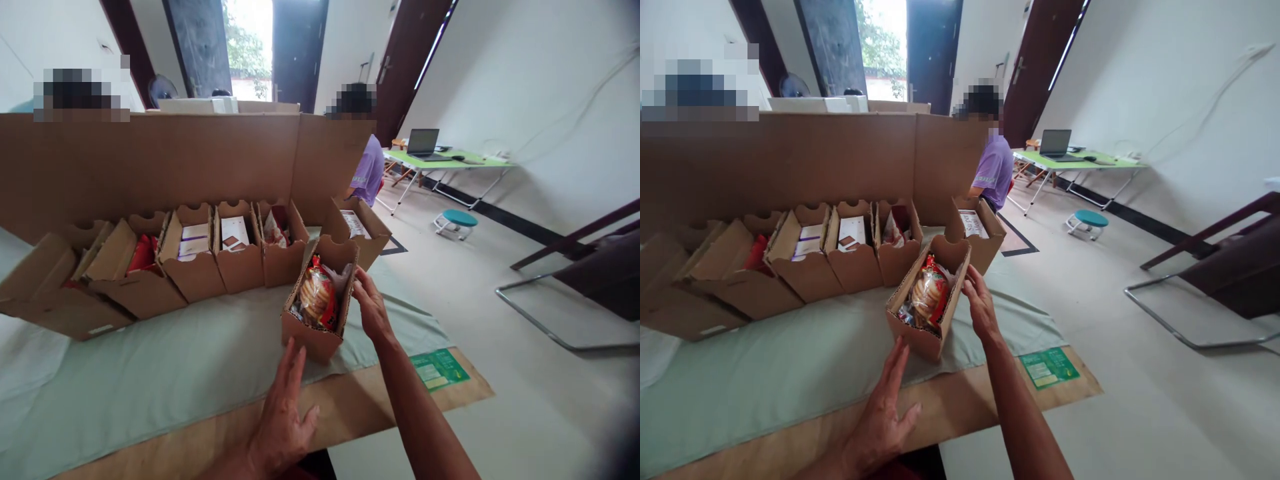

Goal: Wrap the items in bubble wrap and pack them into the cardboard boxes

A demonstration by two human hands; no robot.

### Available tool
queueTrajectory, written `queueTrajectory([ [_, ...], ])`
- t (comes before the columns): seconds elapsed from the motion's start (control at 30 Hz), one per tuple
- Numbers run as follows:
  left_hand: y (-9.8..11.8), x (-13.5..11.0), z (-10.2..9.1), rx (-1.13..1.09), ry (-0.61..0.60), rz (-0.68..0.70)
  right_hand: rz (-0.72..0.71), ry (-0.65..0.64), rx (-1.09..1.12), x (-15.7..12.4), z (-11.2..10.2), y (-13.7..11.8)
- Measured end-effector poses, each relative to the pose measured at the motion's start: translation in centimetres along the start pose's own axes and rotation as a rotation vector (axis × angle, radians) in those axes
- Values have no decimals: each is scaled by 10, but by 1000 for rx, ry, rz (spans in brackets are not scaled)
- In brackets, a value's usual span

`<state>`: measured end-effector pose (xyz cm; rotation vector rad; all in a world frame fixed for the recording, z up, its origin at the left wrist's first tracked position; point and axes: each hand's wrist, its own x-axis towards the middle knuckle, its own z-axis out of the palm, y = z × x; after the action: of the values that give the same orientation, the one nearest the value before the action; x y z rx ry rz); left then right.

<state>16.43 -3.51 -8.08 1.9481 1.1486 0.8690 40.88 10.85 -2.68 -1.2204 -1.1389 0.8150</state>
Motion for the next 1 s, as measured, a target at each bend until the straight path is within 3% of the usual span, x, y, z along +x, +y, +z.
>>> queueTrajectory([
  [0.3, 9, 21, 33, 33, -31, 91, -62, 24, -66, 33, 10, -6],
  [0.53, 26, 66, 39, 19, -91, 65, -61, -32, -88, 61, -5, 3],
  [0.7, 33, 89, 51, -9, -105, 68, -15, -36, -111, 55, -19, 21],
  [0.83, 34, 109, 59, -28, -40, 4, 150, 72, 16, 40, -22, 47],
  [1.0, 28, 172, 59, -66, 58, -14, 176, 145, 32, 38, -20, 72],
])
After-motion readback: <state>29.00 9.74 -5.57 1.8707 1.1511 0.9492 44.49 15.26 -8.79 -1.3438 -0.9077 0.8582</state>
